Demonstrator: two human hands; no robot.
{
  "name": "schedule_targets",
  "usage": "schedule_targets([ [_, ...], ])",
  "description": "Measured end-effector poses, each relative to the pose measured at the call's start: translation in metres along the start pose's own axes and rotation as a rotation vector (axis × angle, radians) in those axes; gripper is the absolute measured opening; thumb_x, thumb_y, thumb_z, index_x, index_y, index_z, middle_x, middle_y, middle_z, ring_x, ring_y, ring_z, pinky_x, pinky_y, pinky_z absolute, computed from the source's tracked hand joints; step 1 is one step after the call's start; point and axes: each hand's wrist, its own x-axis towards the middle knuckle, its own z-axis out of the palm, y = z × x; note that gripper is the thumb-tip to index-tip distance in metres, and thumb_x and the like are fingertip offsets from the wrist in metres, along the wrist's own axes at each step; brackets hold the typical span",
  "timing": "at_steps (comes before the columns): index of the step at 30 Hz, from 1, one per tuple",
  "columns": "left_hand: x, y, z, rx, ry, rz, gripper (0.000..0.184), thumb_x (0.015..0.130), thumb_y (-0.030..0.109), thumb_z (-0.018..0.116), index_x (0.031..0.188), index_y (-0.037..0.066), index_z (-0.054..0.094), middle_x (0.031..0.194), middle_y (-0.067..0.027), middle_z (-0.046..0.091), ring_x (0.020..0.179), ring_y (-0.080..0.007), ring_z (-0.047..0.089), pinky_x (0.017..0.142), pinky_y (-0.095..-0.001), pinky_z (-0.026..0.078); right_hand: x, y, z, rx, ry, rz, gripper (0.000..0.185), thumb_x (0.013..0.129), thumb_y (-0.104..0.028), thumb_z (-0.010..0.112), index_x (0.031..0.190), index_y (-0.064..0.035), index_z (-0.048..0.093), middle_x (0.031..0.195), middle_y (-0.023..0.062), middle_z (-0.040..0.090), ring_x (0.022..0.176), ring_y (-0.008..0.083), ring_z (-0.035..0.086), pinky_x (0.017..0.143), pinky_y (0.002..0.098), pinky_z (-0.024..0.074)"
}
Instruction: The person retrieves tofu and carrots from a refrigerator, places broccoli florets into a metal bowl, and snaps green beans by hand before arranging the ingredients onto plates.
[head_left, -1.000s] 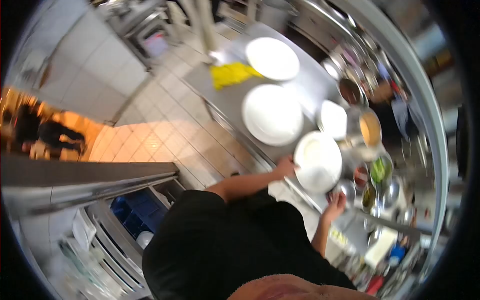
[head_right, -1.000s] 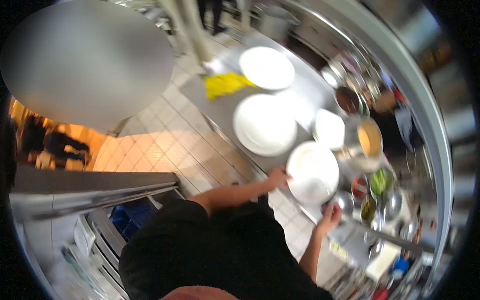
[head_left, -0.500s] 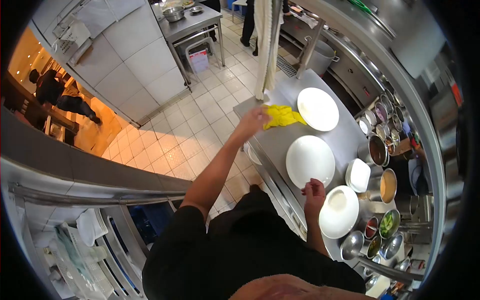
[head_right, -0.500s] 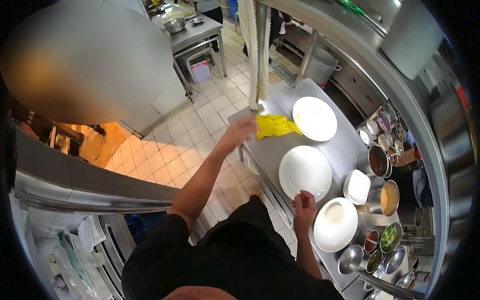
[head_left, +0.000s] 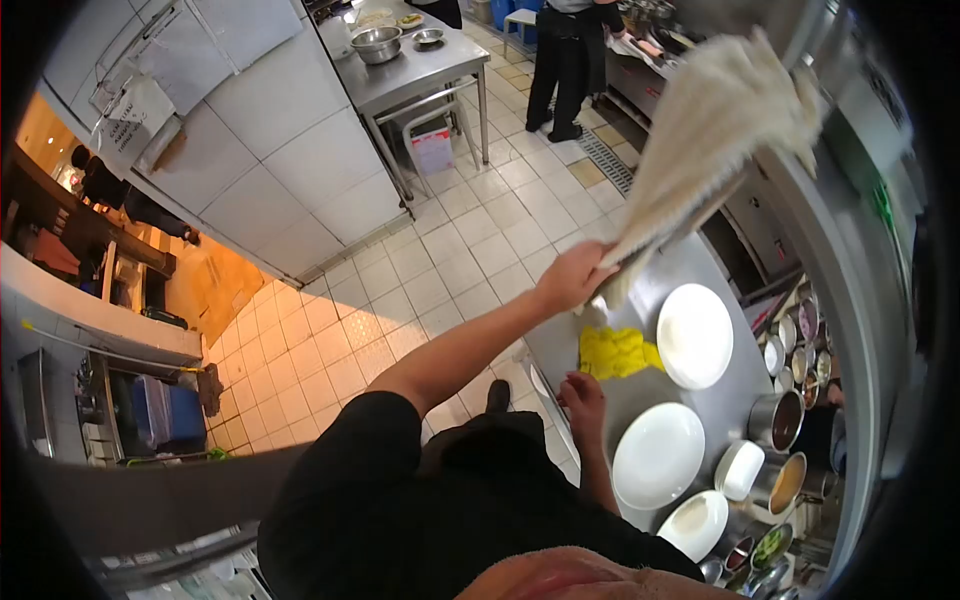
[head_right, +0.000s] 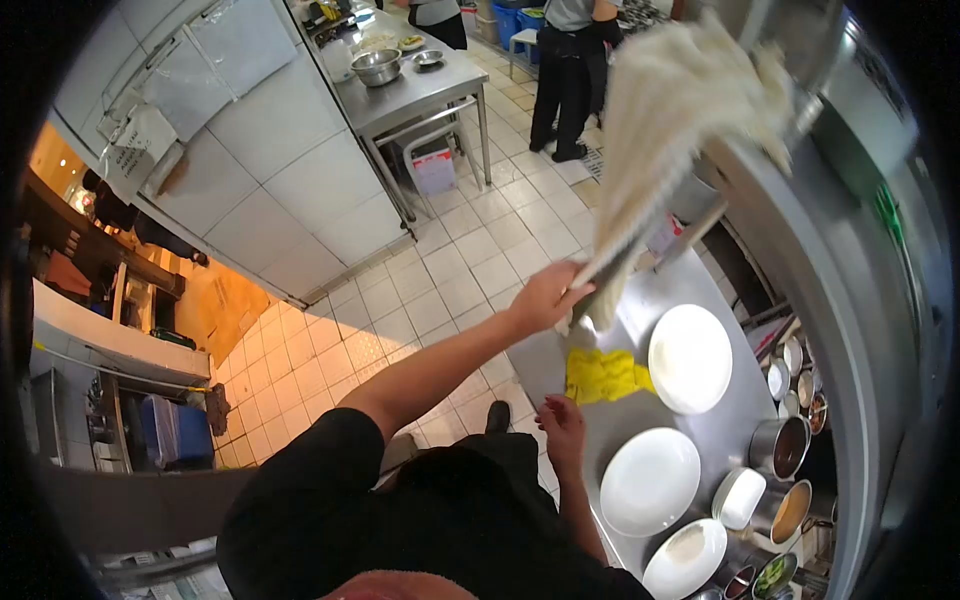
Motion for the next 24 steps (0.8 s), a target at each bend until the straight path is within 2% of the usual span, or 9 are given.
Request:
schedule_targets([
  [2,-0.014,-0.039,-0.006,0.055,-0.056,0.035,0.029,0.079,0.006,0.053,0.107,0.001,0.059,0.096,-0.0186,0.059,0.091,-0.0376,0.058,0.079,-0.0417,0.048,0.04,-0.001,0.024,-0.11,-0.125,0.05,0.023,0.087,-0.014,0.062,0.106,-0.0007,0.058,0.091,0.0076,0.064,0.077,0.0157,0.064,0.065,0.0277,0.0515],
  [5,-0.018,-0.037,-0.035,-0.139,-0.081,0.052,0.025,0.064,-0.005,0.056,0.088,0.001,0.058,0.081,-0.015,0.055,0.08,-0.0349,0.057,0.069,-0.0397,0.048,0.097,-0.008,0.065,-0.135,-0.247,0.137,0.025,0.086,-0.017,0.064,0.104,-0.0006,0.059,0.093,0.0083,0.064,0.076,0.0163,0.064,0.064,0.0278,0.0514],
  [6,-0.02,-0.041,-0.038,-0.24,-0.072,0.021,0.015,0.069,-0.005,0.055,0.081,0.003,0.057,0.077,-0.0125,0.056,0.074,-0.0328,0.057,0.065,-0.0355,0.048,0.121,0.017,0.071,-0.273,-0.254,-0.078,0.025,0.085,-0.017,0.064,0.103,-0.0008,0.059,0.091,0.0083,0.064,0.075,0.0161,0.064,0.063,0.0278,0.0512],
  [7,-0.023,-0.052,-0.037,-0.348,-0.079,0.04,0.016,0.068,-0.006,0.054,0.08,0.003,0.056,0.076,-0.0125,0.055,0.073,-0.0322,0.057,0.064,-0.0351,0.047,0.141,0.027,0.079,-0.313,-0.266,-0.088,0.025,0.086,-0.018,0.064,0.103,-0.0009,0.059,0.091,0.0082,0.064,0.074,0.016,0.064,0.063,0.0278,0.0512],
  [8,-0.022,-0.054,-0.042,-0.395,-0.131,0.002,0.011,0.068,-0.002,0.055,0.078,0.003,0.054,0.074,-0.0127,0.053,0.071,-0.0324,0.055,0.061,-0.0361,0.046,0.162,0.031,0.089,-0.338,-0.271,-0.073,0.025,0.086,-0.018,0.064,0.103,-0.001,0.059,0.091,0.0081,0.064,0.074,0.016,0.064,0.063,0.0278,0.0512],
  [13,0.013,-0.105,-0.07,-0.476,-0.434,0.264,0.008,0.073,0.008,0.056,0.078,0.005,0.051,0.076,-0.0126,0.053,0.071,-0.0332,0.055,0.062,-0.0408,0.044,0.261,0.037,0.153,-0.374,-0.239,0.11,0.024,0.086,-0.019,0.063,0.103,-0.0016,0.06,0.09,0.0076,0.064,0.074,0.016,0.064,0.063,0.028,0.0511],
  [16,0.046,-0.147,-0.115,-0.522,-0.52,0.255,0.016,0.072,0.01,0.06,0.087,0.007,0.059,0.081,-0.0131,0.058,0.079,-0.0333,0.059,0.068,-0.0408,0.047,0.312,0.032,0.194,-0.396,-0.186,0.18,0.024,0.087,-0.02,0.063,0.102,-0.0019,0.06,0.089,0.0074,0.064,0.073,0.016,0.064,0.063,0.0281,0.0511],
  [22,0.1,-0.239,-0.165,-0.517,-0.61,0.367,0.025,0.073,0.025,0.069,0.092,0.008,0.063,0.098,-0.0116,0.062,0.093,-0.0316,0.058,0.079,-0.0411,0.047,0.383,0.007,0.246,-0.383,-0.062,0.277,0.024,0.088,-0.022,0.062,0.102,-0.0026,0.06,0.088,0.0068,0.064,0.073,0.016,0.063,0.063,0.0283,0.0511],
  [24,0.117,-0.281,-0.205,-0.383,-0.48,0.298,0.033,0.074,0.032,0.071,0.097,0.009,0.064,0.105,-0.0137,0.061,0.1,-0.0334,0.056,0.086,-0.0421,0.045,0.416,-0.004,0.262,-0.366,-0.027,0.278,0.024,0.088,-0.023,0.062,0.102,-0.0029,0.061,0.088,0.0066,0.064,0.072,0.0159,0.063,0.063,0.0284,0.0511],
])
